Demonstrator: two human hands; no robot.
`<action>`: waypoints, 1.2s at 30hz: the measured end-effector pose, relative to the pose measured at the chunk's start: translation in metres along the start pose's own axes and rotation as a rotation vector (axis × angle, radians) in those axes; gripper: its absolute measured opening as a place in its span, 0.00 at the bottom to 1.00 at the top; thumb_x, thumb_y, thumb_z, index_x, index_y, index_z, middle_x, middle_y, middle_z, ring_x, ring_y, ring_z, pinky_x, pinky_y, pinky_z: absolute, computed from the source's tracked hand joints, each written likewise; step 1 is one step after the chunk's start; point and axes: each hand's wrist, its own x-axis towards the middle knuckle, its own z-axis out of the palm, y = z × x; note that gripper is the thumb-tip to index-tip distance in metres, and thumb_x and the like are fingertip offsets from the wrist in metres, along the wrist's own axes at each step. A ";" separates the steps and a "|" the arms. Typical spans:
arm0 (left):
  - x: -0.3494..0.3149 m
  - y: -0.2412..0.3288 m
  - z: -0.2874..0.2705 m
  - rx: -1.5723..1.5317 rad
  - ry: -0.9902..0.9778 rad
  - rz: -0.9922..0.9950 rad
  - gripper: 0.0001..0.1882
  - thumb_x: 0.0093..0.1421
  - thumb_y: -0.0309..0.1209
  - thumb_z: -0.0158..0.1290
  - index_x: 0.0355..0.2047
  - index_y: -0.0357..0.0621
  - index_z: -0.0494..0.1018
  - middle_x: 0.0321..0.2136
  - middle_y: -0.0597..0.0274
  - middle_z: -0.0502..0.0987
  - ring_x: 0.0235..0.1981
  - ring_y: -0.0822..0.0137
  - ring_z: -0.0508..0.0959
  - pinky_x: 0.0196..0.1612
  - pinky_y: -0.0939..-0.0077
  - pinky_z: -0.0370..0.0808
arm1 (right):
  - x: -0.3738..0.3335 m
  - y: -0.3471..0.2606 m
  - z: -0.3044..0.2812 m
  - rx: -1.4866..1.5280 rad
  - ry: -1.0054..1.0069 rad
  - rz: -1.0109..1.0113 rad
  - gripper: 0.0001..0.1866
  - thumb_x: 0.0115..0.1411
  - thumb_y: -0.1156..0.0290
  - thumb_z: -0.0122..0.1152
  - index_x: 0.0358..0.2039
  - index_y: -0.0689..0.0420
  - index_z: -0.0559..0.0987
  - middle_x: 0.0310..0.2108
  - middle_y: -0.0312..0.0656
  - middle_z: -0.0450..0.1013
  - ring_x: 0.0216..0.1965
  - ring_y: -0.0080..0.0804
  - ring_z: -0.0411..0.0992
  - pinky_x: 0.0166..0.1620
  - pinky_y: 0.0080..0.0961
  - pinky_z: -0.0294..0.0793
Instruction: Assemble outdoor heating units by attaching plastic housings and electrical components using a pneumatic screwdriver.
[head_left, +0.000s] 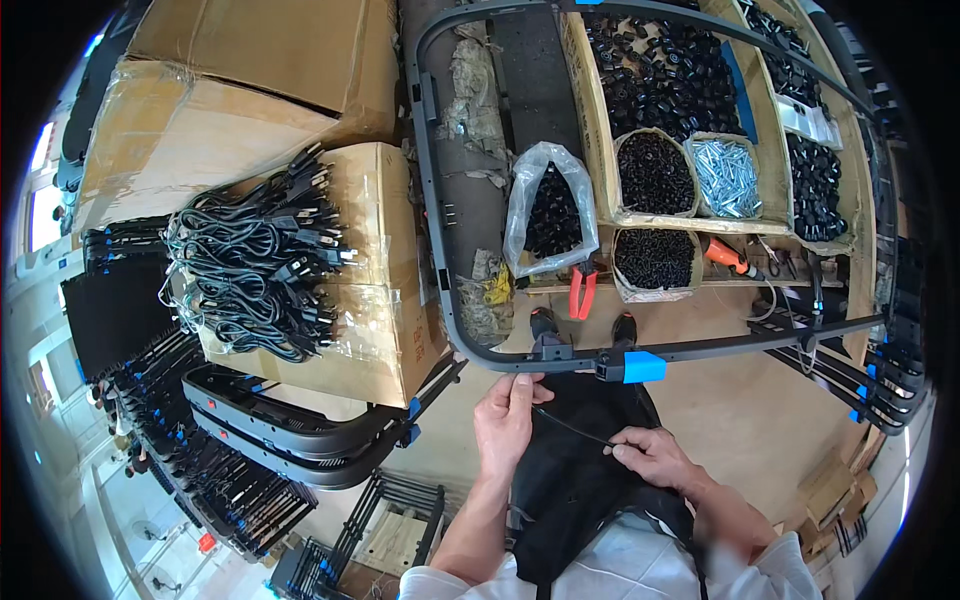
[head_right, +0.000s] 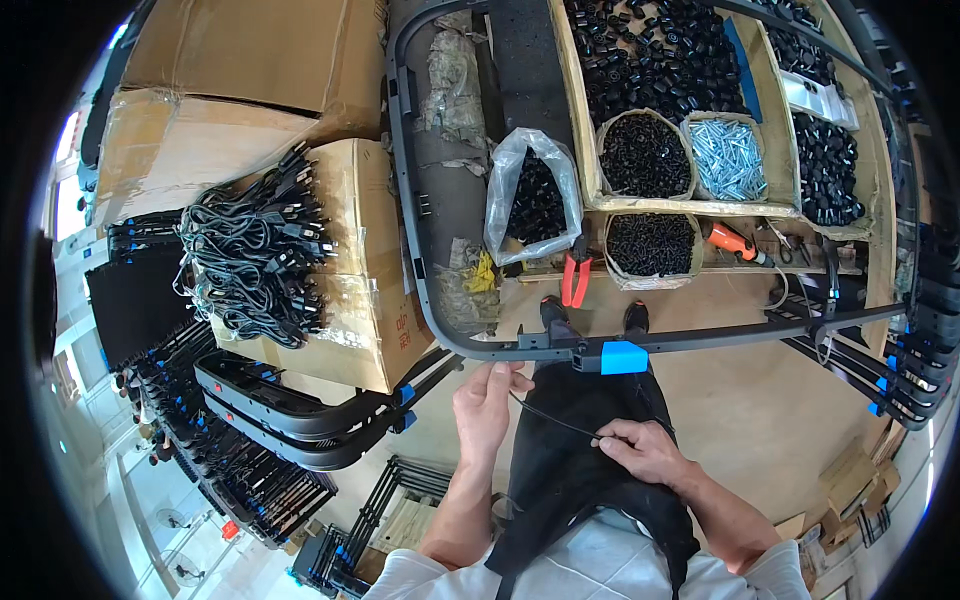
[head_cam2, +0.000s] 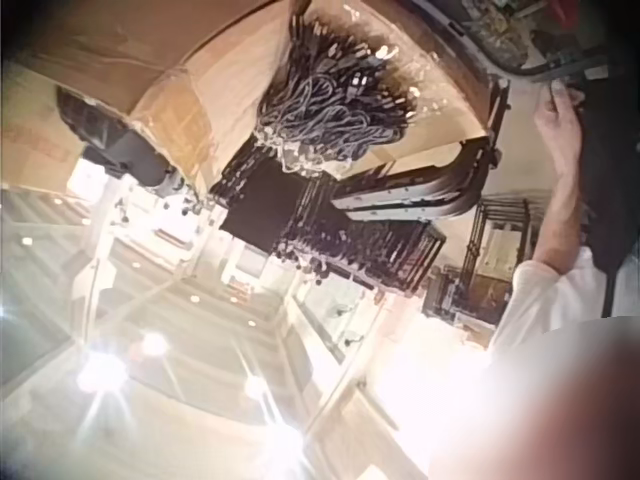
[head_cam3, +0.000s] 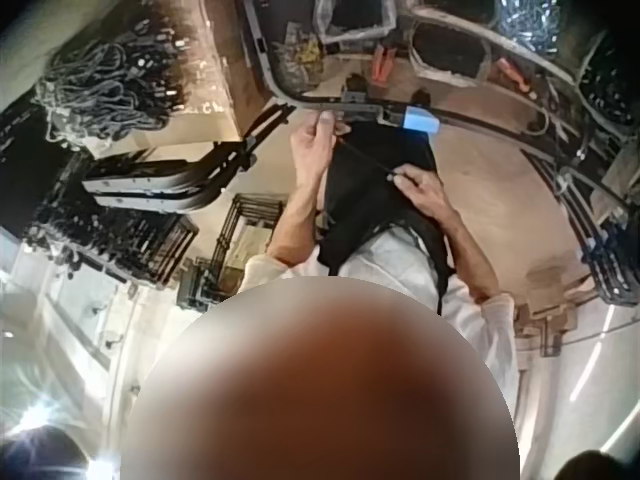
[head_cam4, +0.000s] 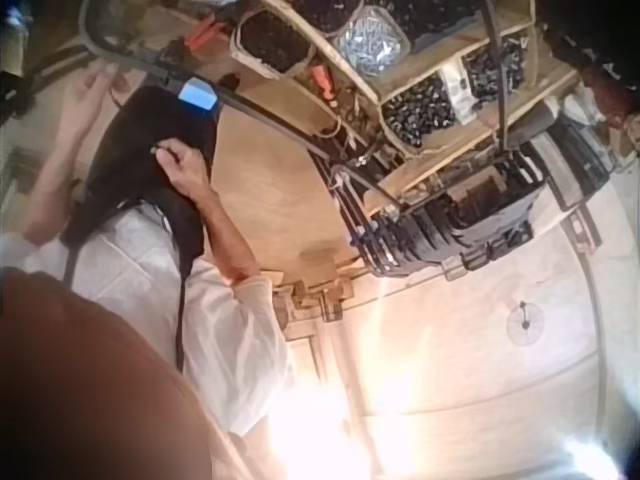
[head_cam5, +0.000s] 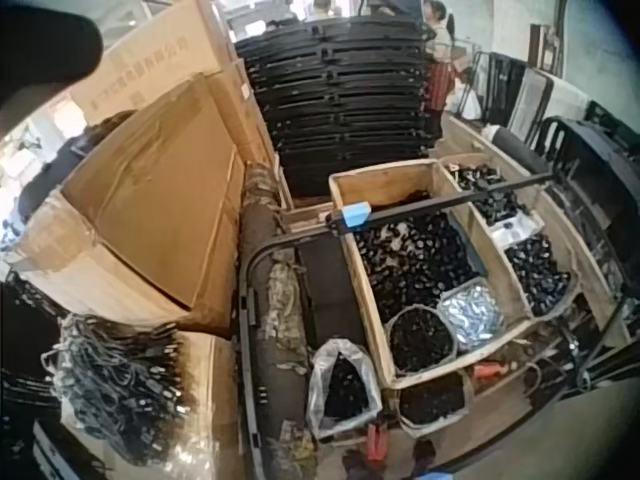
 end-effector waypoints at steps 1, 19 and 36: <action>0.000 -0.002 0.000 0.001 0.001 0.001 0.15 0.75 0.31 0.52 0.40 0.31 0.82 0.28 0.60 0.84 0.31 0.74 0.82 0.39 0.79 0.78 | 0.000 -0.001 -0.001 0.006 -0.010 0.004 0.15 0.71 0.61 0.60 0.49 0.57 0.84 0.38 0.44 0.83 0.36 0.35 0.80 0.42 0.29 0.78; -0.017 -0.028 -0.010 0.269 0.220 0.311 0.17 0.78 0.34 0.46 0.56 0.34 0.75 0.54 0.51 0.80 0.52 0.66 0.77 0.59 0.71 0.71 | 0.009 -0.009 0.019 0.250 -0.069 0.050 0.11 0.75 0.68 0.54 0.48 0.61 0.80 0.31 0.39 0.80 0.33 0.24 0.78 0.39 0.23 0.78; -0.004 -0.058 0.003 -0.399 -0.240 -0.063 0.17 0.81 0.40 0.43 0.44 0.42 0.76 0.24 0.77 0.64 0.21 0.82 0.61 0.24 0.82 0.62 | 0.065 -0.167 -0.004 -0.693 0.551 -0.618 0.13 0.67 0.62 0.64 0.35 0.60 0.85 0.35 0.47 0.79 0.40 0.50 0.76 0.46 0.43 0.72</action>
